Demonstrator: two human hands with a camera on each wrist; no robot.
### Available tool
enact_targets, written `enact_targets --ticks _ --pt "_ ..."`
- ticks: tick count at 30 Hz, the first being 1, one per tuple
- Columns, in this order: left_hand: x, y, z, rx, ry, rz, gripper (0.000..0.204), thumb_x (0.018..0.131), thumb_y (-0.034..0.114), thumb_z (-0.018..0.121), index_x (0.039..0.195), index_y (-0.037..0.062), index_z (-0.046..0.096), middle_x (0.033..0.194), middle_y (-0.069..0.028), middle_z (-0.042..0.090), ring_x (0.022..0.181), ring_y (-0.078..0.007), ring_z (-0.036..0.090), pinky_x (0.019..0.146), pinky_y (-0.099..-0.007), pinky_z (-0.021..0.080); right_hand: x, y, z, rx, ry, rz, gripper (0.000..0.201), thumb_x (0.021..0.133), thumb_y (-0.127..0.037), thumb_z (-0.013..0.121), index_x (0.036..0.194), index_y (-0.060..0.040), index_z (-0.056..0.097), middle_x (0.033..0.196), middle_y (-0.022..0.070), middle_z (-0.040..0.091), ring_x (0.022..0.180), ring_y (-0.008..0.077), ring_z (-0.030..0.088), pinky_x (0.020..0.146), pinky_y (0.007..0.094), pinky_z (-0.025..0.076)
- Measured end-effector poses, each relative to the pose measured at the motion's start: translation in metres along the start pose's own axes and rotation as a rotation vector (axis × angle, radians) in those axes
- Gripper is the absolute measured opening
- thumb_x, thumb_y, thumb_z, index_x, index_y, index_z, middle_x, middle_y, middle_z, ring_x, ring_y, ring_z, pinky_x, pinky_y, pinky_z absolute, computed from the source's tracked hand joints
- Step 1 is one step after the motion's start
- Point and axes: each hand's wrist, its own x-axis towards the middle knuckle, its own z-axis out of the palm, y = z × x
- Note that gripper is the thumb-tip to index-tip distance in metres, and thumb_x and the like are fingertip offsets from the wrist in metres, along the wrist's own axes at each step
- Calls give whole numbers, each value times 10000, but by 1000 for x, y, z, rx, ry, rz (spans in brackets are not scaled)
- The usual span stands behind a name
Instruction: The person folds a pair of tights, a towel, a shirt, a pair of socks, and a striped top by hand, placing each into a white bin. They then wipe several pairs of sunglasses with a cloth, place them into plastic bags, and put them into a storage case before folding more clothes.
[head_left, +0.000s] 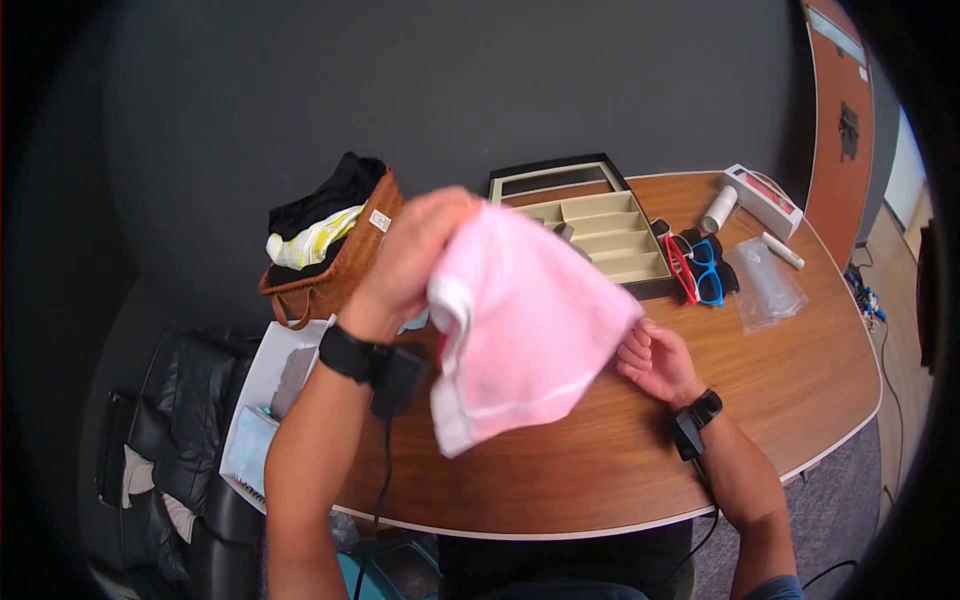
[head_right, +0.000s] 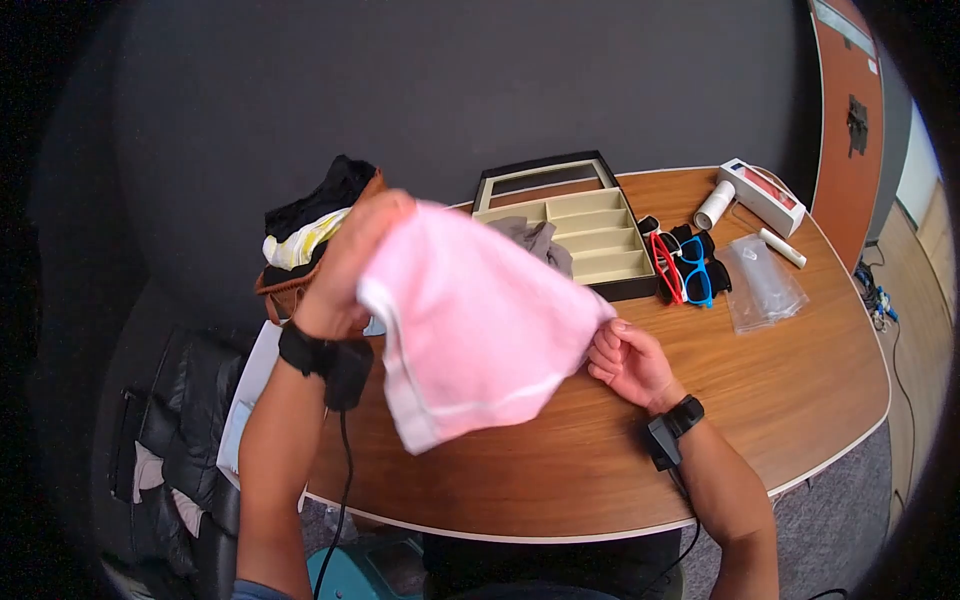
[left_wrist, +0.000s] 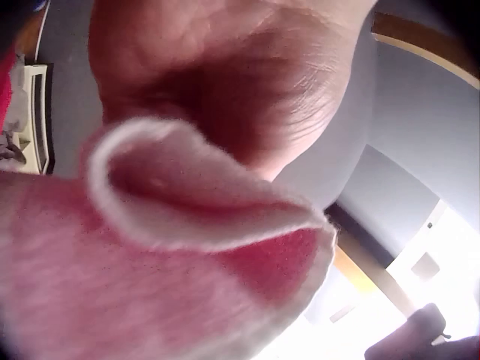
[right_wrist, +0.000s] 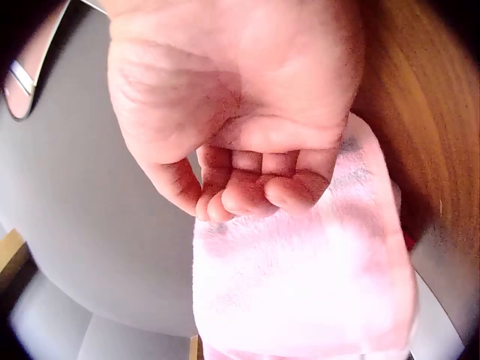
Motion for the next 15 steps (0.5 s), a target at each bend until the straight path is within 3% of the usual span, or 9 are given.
enact_targets --ticks 2,3,4,7,10,12,15 --pt "24 13 9 -206 265 8 187 931 204 566 884 39 642 848 3 594 787 -74 542 710 -254 467 0 0 4 -5 52 -10 285 969 -255 515 738 -96 464 633 3 401 560 118 378 542 265 345" --pt "36 21 11 -284 290 38 202 935 217 566 909 28 632 854 -3 594 792 -89 557 726 -258 473 0 0 6 -25 72 -5 278 969 -258 515 750 -93 471 644 12 410 574 125 388 548 268 348" --pt "51 21 5 -341 270 58 183 950 199 553 938 28 617 875 -24 603 819 -118 580 760 -285 493 0 0 6 -44 93 -2 272 970 -260 515 762 -89 478 655 20 420 588 131 399 553 270 351" --pt "85 22 -1 -452 154 334 202 993 201 504 964 28 604 969 -65 630 928 -160 602 884 -327 482 0 4 2 -87 75 39 261 977 -276 498 809 -77 504 697 39 473 633 151 441 598 290 385" --pt "96 17 0 -405 148 343 183 998 188 498 941 38 585 950 -50 606 941 -164 587 904 -343 475 0 8 -2 -88 92 91 275 983 -290 482 824 -69 520 720 42 506 656 156 468 633 301 408" --pt "90 1 -4 -153 152 212 168 998 175 500 909 61 584 944 -37 589 941 -141 580 896 -323 476 0 8 -5 -140 54 123 270 962 -312 511 848 -67 515 716 47 477 656 166 460 621 302 388" --pt "72 -41 -10 170 -37 -70 176 977 203 543 892 60 601 887 -20 611 816 -117 592 737 -292 492 1 9 -5 -142 70 132 266 962 -298 517 850 -57 525 721 57 505 659 171 475 619 305 398"
